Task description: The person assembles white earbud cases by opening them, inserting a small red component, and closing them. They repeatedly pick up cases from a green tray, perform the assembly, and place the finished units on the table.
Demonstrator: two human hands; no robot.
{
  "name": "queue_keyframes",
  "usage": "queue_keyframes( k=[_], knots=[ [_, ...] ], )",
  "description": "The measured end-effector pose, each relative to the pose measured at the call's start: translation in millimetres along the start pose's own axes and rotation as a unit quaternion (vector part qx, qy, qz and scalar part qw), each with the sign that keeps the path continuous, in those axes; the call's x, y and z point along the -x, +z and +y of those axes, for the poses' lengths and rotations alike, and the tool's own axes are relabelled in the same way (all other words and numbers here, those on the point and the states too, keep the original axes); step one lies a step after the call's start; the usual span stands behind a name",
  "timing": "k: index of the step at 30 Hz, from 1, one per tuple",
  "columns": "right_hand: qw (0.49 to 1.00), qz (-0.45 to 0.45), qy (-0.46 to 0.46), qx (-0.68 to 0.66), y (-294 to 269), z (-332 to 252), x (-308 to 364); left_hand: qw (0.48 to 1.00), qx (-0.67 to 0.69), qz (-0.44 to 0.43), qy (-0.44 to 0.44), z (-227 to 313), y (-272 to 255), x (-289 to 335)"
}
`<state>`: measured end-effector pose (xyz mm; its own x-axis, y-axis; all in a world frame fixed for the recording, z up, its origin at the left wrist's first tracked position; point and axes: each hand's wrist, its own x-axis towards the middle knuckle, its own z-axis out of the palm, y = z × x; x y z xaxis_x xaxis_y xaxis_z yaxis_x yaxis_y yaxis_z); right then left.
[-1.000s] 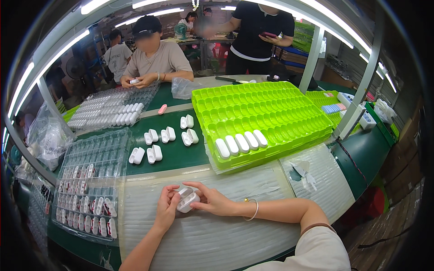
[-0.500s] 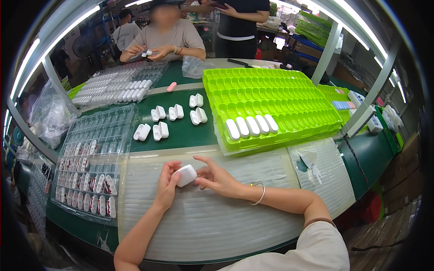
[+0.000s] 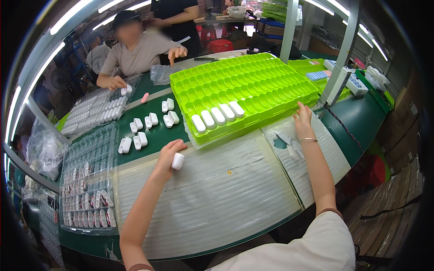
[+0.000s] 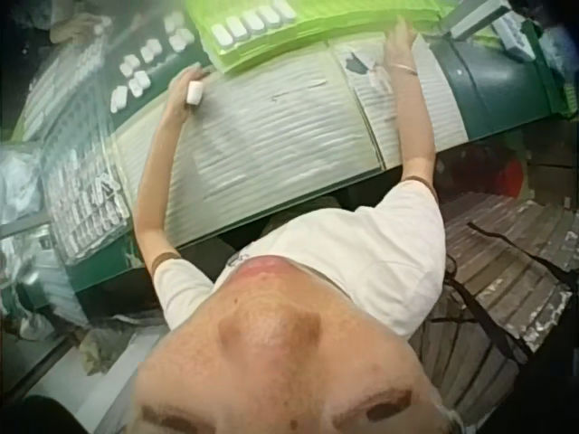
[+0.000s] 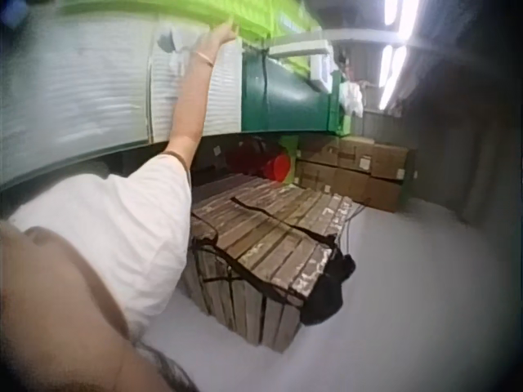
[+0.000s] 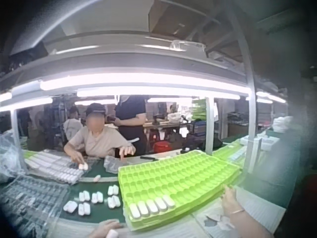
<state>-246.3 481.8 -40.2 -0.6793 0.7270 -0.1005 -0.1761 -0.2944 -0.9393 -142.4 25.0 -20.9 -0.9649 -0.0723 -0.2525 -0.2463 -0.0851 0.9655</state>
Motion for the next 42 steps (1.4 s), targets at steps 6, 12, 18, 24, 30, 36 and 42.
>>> queue_keyframes(
  k=[6, 12, 18, 24, 30, 36, 42],
  knots=[
    [0.985, -0.063, 0.137, -0.085, 11, -2, -38, 0.994, -0.008, -0.076, -0.075, 30, 8, -68],
    [0.987, -0.117, 0.053, -0.095, 26, -36, -45, 0.996, -0.046, -0.048, -0.052, 24, 21, -76],
    [0.936, -0.229, 0.017, -0.268, 49, -93, -31, 0.997, 0.033, -0.062, -0.026, 34, 37, -67],
    [0.899, -0.289, -0.095, -0.315, 60, -118, -10, 0.976, 0.161, -0.125, 0.078, 67, 32, -60],
    [0.834, -0.437, -0.151, -0.300, 44, -147, -23, 0.936, 0.194, -0.227, 0.184, 108, 1, -44],
    [0.788, -0.526, -0.157, -0.278, 25, -180, 16, 0.938, 0.252, -0.094, 0.218, 121, 0, -21],
    [0.775, -0.530, -0.156, -0.307, 34, -181, 31, 0.916, 0.284, -0.156, 0.239, 124, -40, -22]
  ],
)
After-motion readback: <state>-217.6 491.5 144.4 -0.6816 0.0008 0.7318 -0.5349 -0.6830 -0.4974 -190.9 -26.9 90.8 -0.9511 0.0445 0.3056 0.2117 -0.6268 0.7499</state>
